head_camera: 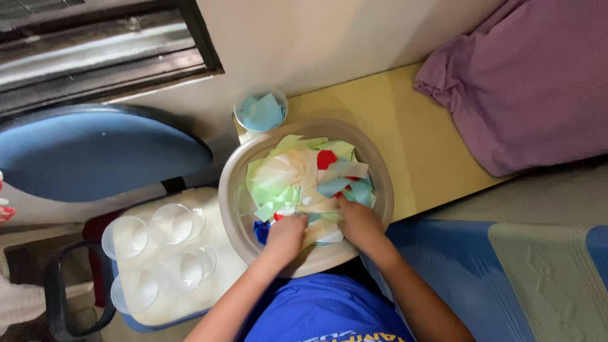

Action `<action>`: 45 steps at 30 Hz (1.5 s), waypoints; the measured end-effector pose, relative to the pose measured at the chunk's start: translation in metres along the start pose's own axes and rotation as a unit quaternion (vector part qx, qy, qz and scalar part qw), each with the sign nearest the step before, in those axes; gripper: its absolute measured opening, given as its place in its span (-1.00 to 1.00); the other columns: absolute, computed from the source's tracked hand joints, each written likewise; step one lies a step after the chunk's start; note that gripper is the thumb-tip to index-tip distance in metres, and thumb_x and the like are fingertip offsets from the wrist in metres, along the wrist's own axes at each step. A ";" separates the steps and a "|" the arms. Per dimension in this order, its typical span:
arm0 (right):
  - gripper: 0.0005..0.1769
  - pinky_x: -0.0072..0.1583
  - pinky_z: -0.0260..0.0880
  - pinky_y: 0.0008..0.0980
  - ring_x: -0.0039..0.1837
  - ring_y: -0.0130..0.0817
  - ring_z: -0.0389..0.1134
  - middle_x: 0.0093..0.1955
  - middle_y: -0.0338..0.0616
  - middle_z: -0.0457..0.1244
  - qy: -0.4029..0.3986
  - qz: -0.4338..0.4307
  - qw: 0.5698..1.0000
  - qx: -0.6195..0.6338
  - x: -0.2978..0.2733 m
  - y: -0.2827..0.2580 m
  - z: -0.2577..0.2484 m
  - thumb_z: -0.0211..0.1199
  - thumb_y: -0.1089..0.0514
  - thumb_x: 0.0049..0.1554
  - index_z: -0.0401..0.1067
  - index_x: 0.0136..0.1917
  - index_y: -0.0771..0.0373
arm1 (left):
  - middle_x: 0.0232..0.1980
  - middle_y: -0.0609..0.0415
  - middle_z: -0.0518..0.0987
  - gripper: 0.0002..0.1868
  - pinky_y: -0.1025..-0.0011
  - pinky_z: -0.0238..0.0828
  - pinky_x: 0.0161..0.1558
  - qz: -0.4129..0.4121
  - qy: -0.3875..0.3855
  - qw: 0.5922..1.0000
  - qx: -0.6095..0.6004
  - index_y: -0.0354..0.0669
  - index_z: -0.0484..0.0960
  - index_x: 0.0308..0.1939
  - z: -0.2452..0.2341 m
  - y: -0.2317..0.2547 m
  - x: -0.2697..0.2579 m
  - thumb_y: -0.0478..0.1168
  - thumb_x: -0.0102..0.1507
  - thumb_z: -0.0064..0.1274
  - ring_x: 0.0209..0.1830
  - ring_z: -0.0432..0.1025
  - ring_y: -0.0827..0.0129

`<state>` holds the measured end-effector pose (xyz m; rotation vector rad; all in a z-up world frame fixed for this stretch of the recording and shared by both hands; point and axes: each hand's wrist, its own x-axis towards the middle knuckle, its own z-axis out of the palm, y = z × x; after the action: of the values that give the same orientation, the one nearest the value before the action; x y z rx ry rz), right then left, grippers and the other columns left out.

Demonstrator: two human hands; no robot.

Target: The person sorts small colored paper pieces from a large bowl into a smaller container, handling them one at a time. The person repeatedly picks up pieces, places them into the small container, and continues sorting through the remaining pieces in the bowl.

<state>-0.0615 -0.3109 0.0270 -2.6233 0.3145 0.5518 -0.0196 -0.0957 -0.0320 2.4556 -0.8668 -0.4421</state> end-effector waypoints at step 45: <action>-0.63 -0.01 0.48 -0.40 -0.04 -0.43 0.46 -0.01 -0.17 0.40 0.153 -0.128 0.929 0.311 0.040 0.031 -0.022 0.40 0.17 0.10 0.51 0.18 0.27 | -0.11 -0.10 0.54 -0.72 0.13 0.38 -0.05 0.106 0.026 0.991 0.081 -0.17 0.65 -0.20 0.018 0.031 0.025 -0.24 0.02 0.24 -0.10 0.50 0.00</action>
<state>-0.0279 -0.3535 0.0163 -2.0695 0.1923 -0.0558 -0.0242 -0.1395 -0.0337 2.4706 -1.1677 -0.2390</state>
